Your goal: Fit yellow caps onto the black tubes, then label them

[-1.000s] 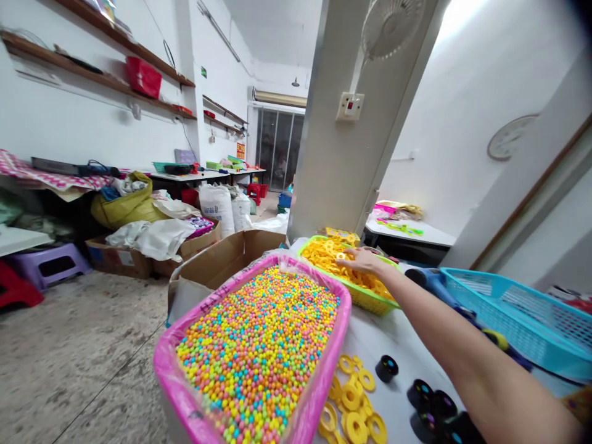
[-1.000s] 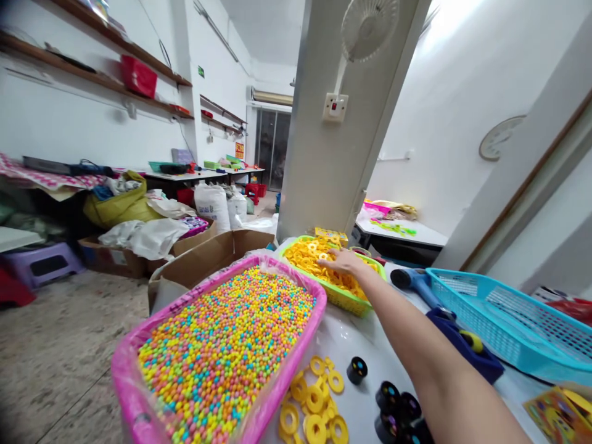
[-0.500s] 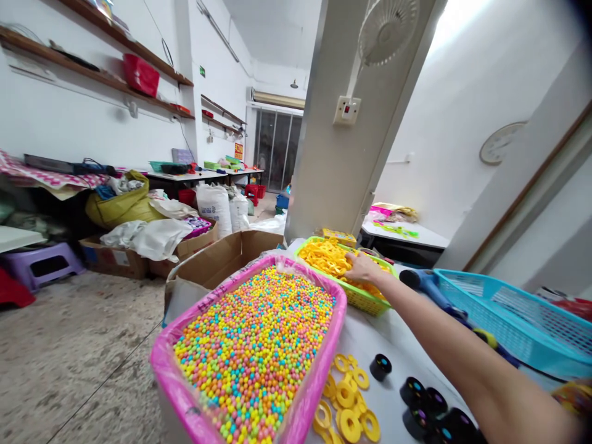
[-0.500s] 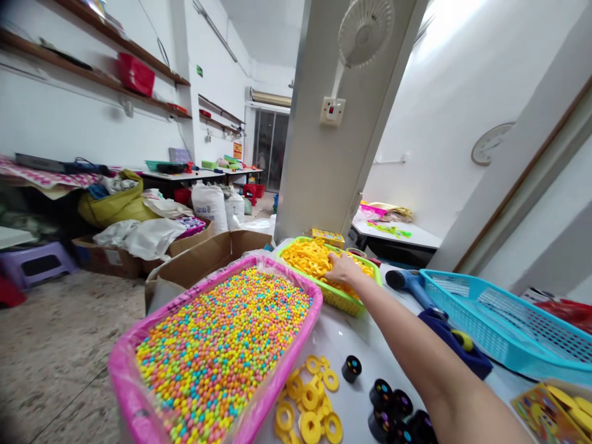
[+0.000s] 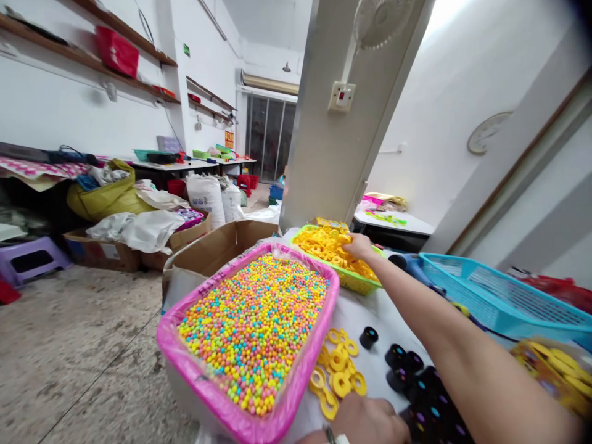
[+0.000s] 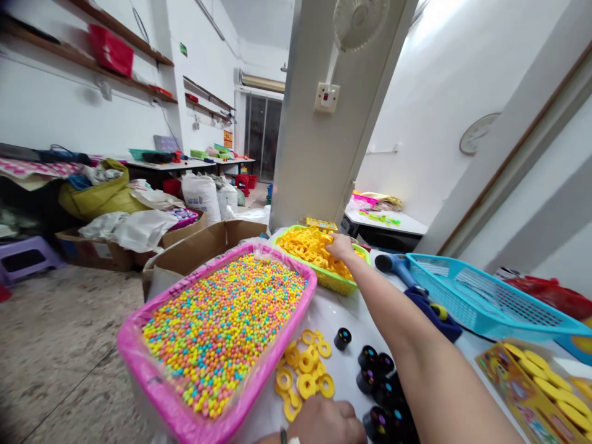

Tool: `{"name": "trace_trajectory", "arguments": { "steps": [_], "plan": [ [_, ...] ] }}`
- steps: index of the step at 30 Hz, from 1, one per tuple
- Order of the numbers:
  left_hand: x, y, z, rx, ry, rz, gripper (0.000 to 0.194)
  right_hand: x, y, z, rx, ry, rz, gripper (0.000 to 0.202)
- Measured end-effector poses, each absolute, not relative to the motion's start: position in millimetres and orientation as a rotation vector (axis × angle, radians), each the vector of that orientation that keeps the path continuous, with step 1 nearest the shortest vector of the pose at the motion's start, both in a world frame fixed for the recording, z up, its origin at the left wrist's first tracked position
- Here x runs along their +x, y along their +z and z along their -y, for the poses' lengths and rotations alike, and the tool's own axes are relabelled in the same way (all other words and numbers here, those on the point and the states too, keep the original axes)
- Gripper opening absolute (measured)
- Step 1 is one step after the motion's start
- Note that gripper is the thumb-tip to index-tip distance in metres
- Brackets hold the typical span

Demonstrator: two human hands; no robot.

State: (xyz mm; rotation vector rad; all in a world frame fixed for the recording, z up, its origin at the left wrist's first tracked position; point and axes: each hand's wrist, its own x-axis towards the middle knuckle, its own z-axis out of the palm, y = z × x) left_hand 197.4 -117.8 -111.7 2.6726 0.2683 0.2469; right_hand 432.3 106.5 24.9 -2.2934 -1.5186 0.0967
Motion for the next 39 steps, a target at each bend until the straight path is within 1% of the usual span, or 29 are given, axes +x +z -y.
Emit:
{"name": "trace_trajectory", "arguments": {
  "steps": [3,6,11,14,17,20,22,23,27,29,31,35,37,39],
  "plan": [
    [196.5,-113.8,117.1,2.727,0.337,-0.237,0.028,430.0,38.5,-97.7,-2.235,0.196,1.336,0.034],
    [186.7,-99.6,115.8,2.741,0.41,-0.236,0.026,419.3,57.1,-79.9,-2.12,0.299,1.219,0.033],
    [173.6,-67.2,117.9,2.788,0.292,-0.334,0.026,386.1,75.4,-17.6,-1.924,0.446,1.173,0.033],
    [166.8,-59.6,123.4,2.75,0.259,-0.343,0.028,356.1,67.3,38.3,-1.873,0.548,1.204,0.035],
    [149.9,-59.3,136.1,2.735,0.237,-0.32,0.034,320.1,45.0,96.7,-1.9,0.662,1.288,0.028],
    [120.6,-65.3,153.3,2.731,0.331,-0.272,0.03,287.4,17.2,136.3,-1.969,0.69,1.406,0.025],
    [97.7,-72.4,162.0,2.698,0.462,-0.287,0.025,272.4,3.3,145.8,-2.017,0.62,1.477,0.026],
    [86.7,-75.9,164.3,2.671,0.532,-0.331,0.023,267.6,-1.0,146.3,-2.037,0.566,1.506,0.03],
    [56.0,-82.5,160.4,2.55,0.788,-0.64,0.017,260.8,-4.0,140.9,-2.058,0.394,1.587,0.06],
    [50.8,-80.4,154.7,2.504,0.845,-0.773,0.016,258.4,-2.8,145.4,-2.035,0.318,1.616,0.066],
    [51.5,-77.3,149.9,2.492,0.848,-0.858,0.02,252.7,-4.6,159.3,-1.967,0.178,1.645,0.059],
    [61.0,-77.0,145.0,2.542,0.813,-0.88,0.024,230.8,-25.0,211.1,-1.701,-0.133,1.635,0.03],
    [65.4,-80.1,143.5,2.554,0.791,-0.899,0.02,219.3,-42.5,241.5,-1.635,-0.235,1.618,0.021],
    [68.7,-83.0,142.3,2.543,0.799,-0.964,0.016,211.9,-60.1,269.1,-1.619,-0.293,1.603,0.017]
  ]
}}
